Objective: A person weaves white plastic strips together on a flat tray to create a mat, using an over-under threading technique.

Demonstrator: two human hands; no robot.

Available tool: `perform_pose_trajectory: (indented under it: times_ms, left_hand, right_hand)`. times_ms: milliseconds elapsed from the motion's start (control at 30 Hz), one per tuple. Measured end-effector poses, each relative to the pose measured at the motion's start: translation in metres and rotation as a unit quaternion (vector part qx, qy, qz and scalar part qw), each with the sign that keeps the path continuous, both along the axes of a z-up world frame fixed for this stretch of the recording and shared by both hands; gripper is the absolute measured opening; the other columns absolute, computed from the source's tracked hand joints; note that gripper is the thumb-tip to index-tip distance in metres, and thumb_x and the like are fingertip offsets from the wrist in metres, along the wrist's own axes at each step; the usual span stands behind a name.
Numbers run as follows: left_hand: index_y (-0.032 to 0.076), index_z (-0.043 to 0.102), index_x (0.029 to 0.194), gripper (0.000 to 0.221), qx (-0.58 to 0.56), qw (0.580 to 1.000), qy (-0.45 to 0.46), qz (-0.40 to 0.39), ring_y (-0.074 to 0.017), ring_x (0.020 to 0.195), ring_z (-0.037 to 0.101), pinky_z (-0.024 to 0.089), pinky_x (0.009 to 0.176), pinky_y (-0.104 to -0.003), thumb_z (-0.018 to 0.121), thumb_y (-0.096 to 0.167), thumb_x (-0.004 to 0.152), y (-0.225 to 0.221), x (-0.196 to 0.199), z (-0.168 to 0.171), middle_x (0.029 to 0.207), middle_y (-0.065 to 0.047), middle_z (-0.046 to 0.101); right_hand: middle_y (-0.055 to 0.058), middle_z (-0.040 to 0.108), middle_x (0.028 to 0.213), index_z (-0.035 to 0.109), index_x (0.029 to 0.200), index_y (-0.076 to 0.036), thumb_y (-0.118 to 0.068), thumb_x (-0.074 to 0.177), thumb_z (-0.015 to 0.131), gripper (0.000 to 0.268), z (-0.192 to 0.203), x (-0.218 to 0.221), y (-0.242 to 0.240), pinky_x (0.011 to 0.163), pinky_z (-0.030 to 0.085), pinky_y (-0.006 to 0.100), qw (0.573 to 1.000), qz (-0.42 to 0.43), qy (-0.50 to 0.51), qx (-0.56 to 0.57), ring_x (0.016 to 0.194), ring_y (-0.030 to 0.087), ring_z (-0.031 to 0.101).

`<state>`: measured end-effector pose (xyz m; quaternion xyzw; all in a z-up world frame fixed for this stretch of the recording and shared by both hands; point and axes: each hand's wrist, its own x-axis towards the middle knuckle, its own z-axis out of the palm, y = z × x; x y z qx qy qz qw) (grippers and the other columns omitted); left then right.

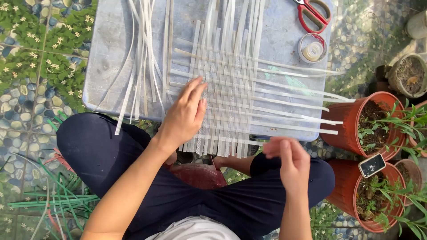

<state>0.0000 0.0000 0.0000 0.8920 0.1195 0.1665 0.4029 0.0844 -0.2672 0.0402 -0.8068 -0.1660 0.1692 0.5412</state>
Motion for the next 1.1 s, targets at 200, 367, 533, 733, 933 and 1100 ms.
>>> perform_pose_trajectory:
  times_ms: [200,367,533,733,933,1100]
  left_hand:
    - [0.006,0.052,0.135,0.038,0.236,0.971,0.000,0.027,-0.0289,0.134,0.043,0.037,0.104,-0.043,0.044,0.016,0.099,-0.002,0.023,-0.057,0.142,-0.015,0.045]
    - [0.000,0.045,0.141,0.045,0.209,0.976,0.044,0.040,-0.0357,0.145,0.025,0.017,0.116,-0.052,0.041,0.024,0.103,-0.003,0.017,-0.038,0.154,-0.024,0.030]
    - [-0.001,0.038,0.147,0.051,0.217,0.972,0.083,0.046,-0.0371,0.148,0.017,0.011,0.119,-0.051,0.037,0.029,0.105,-0.007,0.020,-0.029,0.157,-0.027,0.021]
    - [0.000,0.033,0.150,0.053,0.233,0.965,0.103,0.058,-0.0363,0.149,0.015,0.009,0.119,-0.050,0.033,0.031,0.107,-0.009,0.025,-0.028,0.159,-0.026,0.020]
    - [0.002,0.030,0.152,0.055,0.224,0.965,0.125,0.059,-0.0356,0.150,0.013,0.008,0.120,-0.051,0.031,0.034,0.107,-0.011,0.025,-0.031,0.160,-0.024,0.015]
    - [0.003,0.030,0.152,0.055,0.226,0.964,0.121,0.067,-0.0352,0.149,0.013,0.007,0.120,-0.051,0.031,0.034,0.107,-0.012,0.026,-0.030,0.160,-0.024,0.016]
  right_hand:
    - [0.029,0.062,0.116,0.055,0.127,0.010,-0.016,0.099,0.057,0.038,0.001,0.032,0.073,0.083,0.052,0.046,0.908,0.167,-0.304,-0.235,0.107,0.042,0.060]
    - [0.026,0.047,0.139,0.047,0.138,0.002,-0.025,0.103,0.050,0.045,-0.020,0.029,0.100,0.097,0.034,0.049,0.885,0.166,-0.343,-0.268,0.128,0.042,0.040]
    - [0.027,0.020,0.159,0.029,0.152,0.001,-0.040,0.105,0.036,0.063,-0.069,0.025,0.100,0.117,0.005,0.053,0.856,0.177,-0.361,-0.325,0.146,0.044,0.013]
    - [0.031,0.012,0.158,0.019,0.153,0.005,-0.040,0.105,0.029,0.066,-0.071,0.028,0.104,0.117,0.000,0.052,0.848,0.200,-0.357,-0.337,0.148,0.044,0.005]
    - [0.034,0.011,0.157,0.018,0.151,0.010,-0.042,0.104,0.028,0.071,-0.074,0.026,0.106,0.119,0.001,0.051,0.840,0.205,-0.375,-0.334,0.148,0.044,0.005]
    - [0.034,0.012,0.157,0.018,0.151,0.011,-0.041,0.104,0.028,0.070,-0.076,0.025,0.107,0.119,0.002,0.051,0.840,0.197,-0.388,-0.324,0.148,0.045,0.005]
